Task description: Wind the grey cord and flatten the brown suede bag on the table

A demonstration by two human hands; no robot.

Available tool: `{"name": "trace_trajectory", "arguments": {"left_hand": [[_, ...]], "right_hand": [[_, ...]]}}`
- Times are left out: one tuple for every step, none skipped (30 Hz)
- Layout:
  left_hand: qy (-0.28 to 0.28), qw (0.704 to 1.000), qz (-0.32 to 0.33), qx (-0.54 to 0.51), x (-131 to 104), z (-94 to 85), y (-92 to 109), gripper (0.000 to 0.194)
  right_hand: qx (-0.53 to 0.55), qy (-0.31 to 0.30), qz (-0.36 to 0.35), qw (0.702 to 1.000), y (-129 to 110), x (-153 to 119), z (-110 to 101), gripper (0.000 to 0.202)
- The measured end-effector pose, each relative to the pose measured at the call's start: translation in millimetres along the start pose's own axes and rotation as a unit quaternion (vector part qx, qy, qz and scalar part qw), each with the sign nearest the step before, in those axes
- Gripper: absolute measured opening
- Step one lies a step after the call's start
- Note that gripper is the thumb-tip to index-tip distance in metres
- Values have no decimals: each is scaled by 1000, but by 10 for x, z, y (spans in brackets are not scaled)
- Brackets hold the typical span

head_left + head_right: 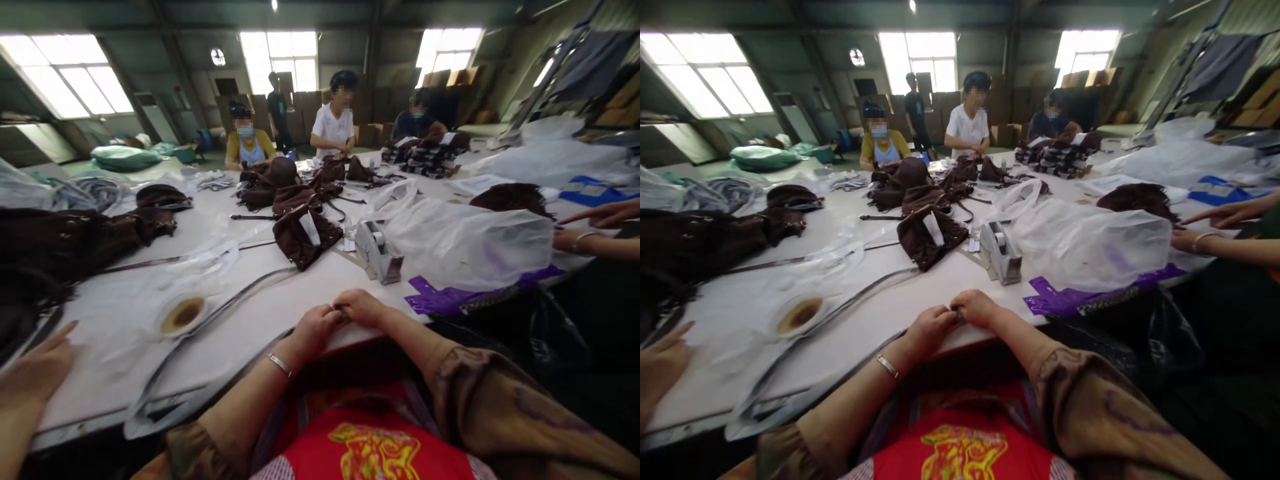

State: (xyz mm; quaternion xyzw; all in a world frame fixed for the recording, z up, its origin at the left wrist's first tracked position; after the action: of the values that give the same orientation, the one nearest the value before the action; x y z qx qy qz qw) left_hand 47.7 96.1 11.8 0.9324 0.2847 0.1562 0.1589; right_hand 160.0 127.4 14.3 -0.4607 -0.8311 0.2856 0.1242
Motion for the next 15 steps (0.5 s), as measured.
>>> {"name": "trace_trajectory", "arguments": {"left_hand": [[13, 1000, -9, -10, -14, -17, -10, 16], [28, 999, -23, -17, -29, -33, -27, 13], [39, 998, -38, -20, -40, -46, -46, 10], [48, 997, -50, -19, -48, -56, -61, 8], [53, 997, -58, -15, -50, -66, -72, 7], [54, 997, -60, -8, -47, -74, -76, 7], [48, 997, -59, 4, -37, -80, -74, 7], [39, 997, -59, 17, -26, -87, -71, 9], [30, 997, -60, 31, -15, -98, -66, 11], [21, 997, -62, 45, -5, -111, -64, 13], [12, 996, -67, 56, 2, -122, -71, 16], [7, 996, -62, 63, 9, -132, -77, 20], [2, 996, -58, 63, 17, -131, -101, 23], [-5, 997, -46, 62, 29, -116, -133, 25], [-9, 997, -36, 62, 45, -93, -181, 26]], "right_hand": [[4, 0, -12, 1000, 3, -4, 5, 27], [7, 1, -23, 1000, 1, -13, 8, 28], [9, 2, -32, 999, -3, -25, 7, 28], [9, 3, -40, 999, -8, -36, 5, 28], [7, 4, -46, 999, -14, -44, 1, 28], [4, 4, -50, 999, -21, -47, -6, 28], [-2, 3, -52, 999, -31, -47, -15, 28], [-10, 1, -53, 999, -44, -44, -25, 27], [-20, -2, -53, 998, -62, -40, -37, 26], [-33, -7, -52, 998, -81, -34, -50, 25], [-49, -13, -49, 997, -98, -24, -59, 22], [-66, -18, -47, 997, -109, -9, -67, 19], [-83, -23, -44, 995, -109, 11, -69, 17], [-100, -28, -42, 994, -96, 36, -66, 18], [-118, -37, -45, 991, -81, 61, -48, 19]]}}
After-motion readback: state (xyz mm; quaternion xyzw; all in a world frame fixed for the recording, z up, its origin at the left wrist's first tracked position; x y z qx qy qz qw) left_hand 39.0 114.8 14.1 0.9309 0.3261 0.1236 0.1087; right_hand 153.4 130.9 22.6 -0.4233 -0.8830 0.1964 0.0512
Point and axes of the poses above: each hand's wrist, its own x-axis towards the middle knuckle, its own z-axis out of the palm, y = z × x, the point moved 7 cm from there along x, towards the middle knuckle, and after that the axes turned 7 degrees about -y, right-handed, at the moved point
